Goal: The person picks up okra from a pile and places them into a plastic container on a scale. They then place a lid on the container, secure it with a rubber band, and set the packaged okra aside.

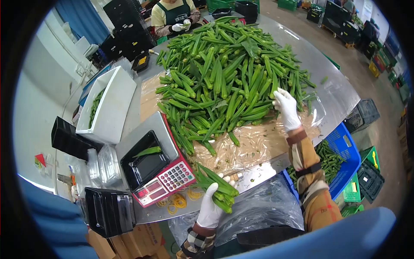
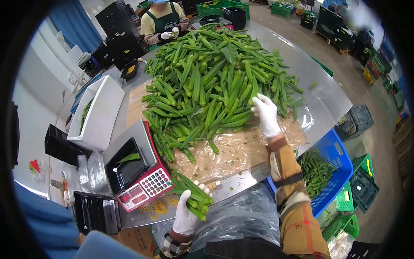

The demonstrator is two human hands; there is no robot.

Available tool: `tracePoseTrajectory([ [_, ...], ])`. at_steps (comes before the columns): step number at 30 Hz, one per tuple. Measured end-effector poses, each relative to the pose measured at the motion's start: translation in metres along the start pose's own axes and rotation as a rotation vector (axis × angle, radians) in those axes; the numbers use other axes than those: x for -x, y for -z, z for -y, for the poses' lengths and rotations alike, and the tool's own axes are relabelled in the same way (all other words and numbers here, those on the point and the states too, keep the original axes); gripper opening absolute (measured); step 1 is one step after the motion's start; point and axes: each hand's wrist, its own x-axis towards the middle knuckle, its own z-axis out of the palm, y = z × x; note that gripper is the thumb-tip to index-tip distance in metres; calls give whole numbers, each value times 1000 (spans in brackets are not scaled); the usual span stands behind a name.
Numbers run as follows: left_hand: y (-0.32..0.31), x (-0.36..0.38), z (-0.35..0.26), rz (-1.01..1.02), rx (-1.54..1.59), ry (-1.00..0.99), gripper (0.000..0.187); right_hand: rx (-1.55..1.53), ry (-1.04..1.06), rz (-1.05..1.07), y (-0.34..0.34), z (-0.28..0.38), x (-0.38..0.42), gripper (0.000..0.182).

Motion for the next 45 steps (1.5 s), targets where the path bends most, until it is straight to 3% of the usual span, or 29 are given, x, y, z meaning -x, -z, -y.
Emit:
tracePoseTrajectory([
  [4,4,-1,-1,36,-5,2,52,-469,-162,300,11,6,53,40],
  [8,2,0,-1,114,-59,-26,59,-620,-283,487,12,10,99,42],
  [11,-6,3,-1,210,-86,-46,64,-298,-308,458,0,9,135,42],
  [15,-6,1,0,284,-89,-56,70,215,-325,761,-26,6,192,37],
  [17,-3,1,0,236,-104,-65,74,262,-173,810,-34,-16,213,33],
  [18,-5,4,-2,193,-108,-72,75,426,-22,778,-38,-18,215,27],
  [21,-12,10,-2,207,-53,-63,77,378,86,832,-39,-3,199,21],
  [23,-13,11,-2,236,-40,-60,77,492,212,589,-39,1,171,18],
  [24,-13,12,-3,236,-56,-63,77,540,406,429,-35,-5,145,20],
  [25,-12,13,-3,236,-72,-65,78,606,577,261,-32,-7,119,26],
  [27,-11,14,-3,234,-70,-51,79,810,698,-28,-18,-13,72,45],
  [28,-11,14,-2,234,-70,-45,79,810,622,-86,-8,-28,48,51],
  [29,-8,13,-2,243,-77,-39,80,800,490,-103,-1,-44,28,45],
  [31,-5,13,-2,254,-91,-25,80,440,251,108,5,-47,14,31],
  [35,-8,16,-5,238,-51,-14,78,212,218,75,11,-29,27,13],
  [37,-2,15,-6,232,-120,-47,78,234,166,53,17,-5,47,15],
  [40,-11,17,-5,239,-44,-29,71,35,9,108,27,2,62,22],
  [43,-5,12,-4,246,-88,-29,65,-51,-62,285,20,20,91,28],
  [45,-1,10,-2,283,-191,-40,66,68,-79,497,8,34,109,27],
])
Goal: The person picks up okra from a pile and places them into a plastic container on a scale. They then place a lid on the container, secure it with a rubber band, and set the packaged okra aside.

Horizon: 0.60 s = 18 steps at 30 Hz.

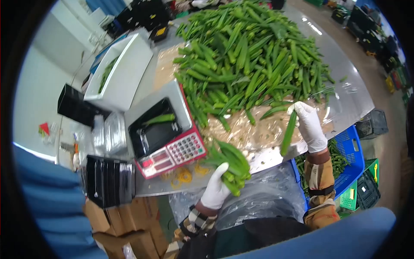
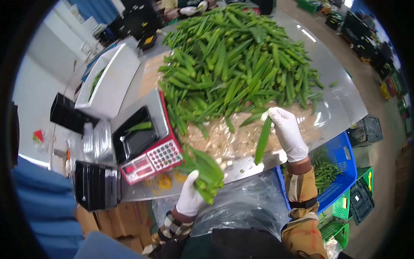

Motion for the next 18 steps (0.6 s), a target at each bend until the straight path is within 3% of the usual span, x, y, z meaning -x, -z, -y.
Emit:
tracePoseTrajectory([
  [4,-7,-1,0,4,-47,61,60,311,-156,249,-67,31,21,21],
  [6,-9,2,-1,11,-57,98,58,211,-285,351,-89,20,22,17],
  [8,-10,5,-1,42,-109,150,58,258,-289,370,-109,0,21,18],
  [9,-11,1,7,34,-108,64,58,241,-276,388,-120,0,26,20],
  [11,-2,2,13,-62,-120,67,58,119,-194,451,-127,-23,32,28],
  [15,7,2,7,-71,-47,53,61,221,-84,224,-124,-28,44,33],
  [18,-1,0,1,-29,76,-9,62,128,-202,221,-117,-21,55,35],
])
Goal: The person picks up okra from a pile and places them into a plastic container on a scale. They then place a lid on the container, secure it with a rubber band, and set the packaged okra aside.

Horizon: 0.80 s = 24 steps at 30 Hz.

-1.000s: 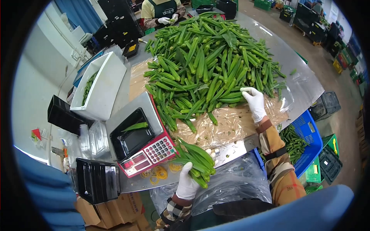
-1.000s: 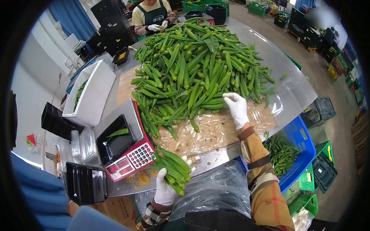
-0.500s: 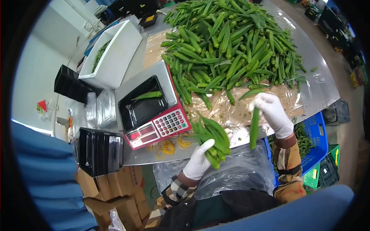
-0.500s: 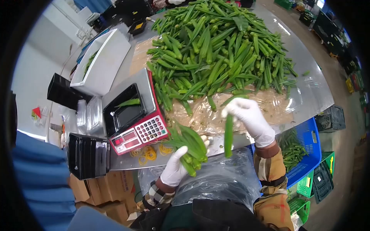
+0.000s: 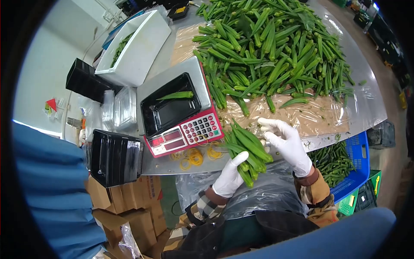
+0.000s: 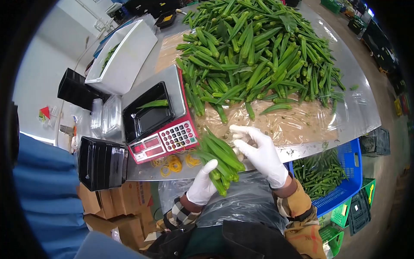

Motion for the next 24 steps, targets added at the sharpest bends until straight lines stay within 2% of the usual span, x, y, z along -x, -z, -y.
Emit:
tracePoseTrajectory([
  [4,-3,3,-11,41,71,11,68,56,87,-4,4,-12,2,37],
  [7,-14,7,-26,7,9,-60,67,1,23,16,-1,-2,0,48],
  [10,-23,12,-49,-71,-103,-156,63,112,309,163,-18,21,-8,67],
  [11,-33,10,-57,-95,-94,-209,61,310,423,256,-20,38,-17,82],
  [13,-39,8,-80,-140,-72,-280,54,442,599,298,-45,64,-30,82],
  [16,-51,4,-118,-136,3,-507,49,583,776,346,-79,83,-66,78],
  [17,-49,4,-134,-117,75,-512,46,536,722,402,-91,87,-81,70],
  [18,-49,3,-147,-188,9,-586,47,520,746,437,-103,92,-96,63],
  [20,-50,1,-169,-315,61,-631,49,412,638,550,-124,91,-130,60],
  [21,-41,0,-177,-282,50,-632,50,384,583,613,-132,87,-147,58],
  [22,-27,1,-187,-129,8,-595,53,356,526,675,-139,89,-160,56],
  [23,-16,1,-193,-146,20,-589,55,399,403,740,-143,91,-170,52],
  [24,-13,2,-199,-162,32,-581,58,496,368,743,-146,92,-177,48],
])
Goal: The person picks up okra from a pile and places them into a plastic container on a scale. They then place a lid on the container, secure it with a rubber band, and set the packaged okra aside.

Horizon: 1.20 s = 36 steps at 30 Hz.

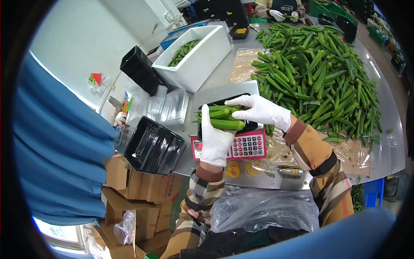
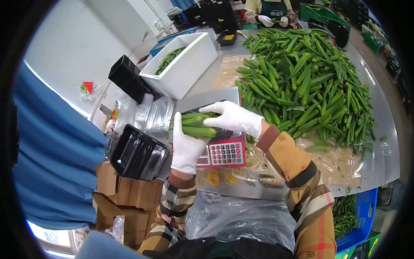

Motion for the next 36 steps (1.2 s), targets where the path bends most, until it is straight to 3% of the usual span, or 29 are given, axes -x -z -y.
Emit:
tracePoseTrajectory([
  [2,9,12,-18,-14,147,164,63,107,87,-141,-4,-35,-15,41],
  [4,11,55,-21,92,-899,-242,75,39,72,-239,1,-27,-3,37],
  [6,-1,68,-50,-243,150,95,86,4,-19,-314,5,-21,11,32],
  [10,17,102,-71,-163,52,-185,67,-158,-11,-432,9,-42,34,27],
  [12,32,109,-86,-252,33,-323,32,-139,-63,-458,15,-51,42,27],
  [18,69,116,-103,-312,-136,-602,51,-73,-35,-596,22,-64,23,30],
  [19,69,113,-101,-294,-189,-612,52,-60,6,-603,23,-68,12,38],
  [22,70,98,-96,-227,-330,-632,57,451,-61,-648,28,-56,-22,46],
  [23,71,90,-97,-193,-342,-601,55,497,-33,-637,33,-71,-35,52],
  [24,70,80,-99,-156,-355,-572,54,589,4,-650,37,-84,-49,47],
  [26,47,55,-100,-165,-524,-537,48,577,-199,-583,39,-84,-66,37],
  [28,52,22,-99,-77,-843,-583,43,691,-274,-542,44,-85,-75,24],
  [31,57,-28,-95,107,-1251,-656,39,776,-123,-425,49,-85,-76,24],
  [34,70,-68,-79,92,-1788,-891,34,765,-27,-340,51,-92,-72,28],
  [36,73,-80,-75,64,-1953,-897,29,744,45,-258,59,-93,-67,32],
])
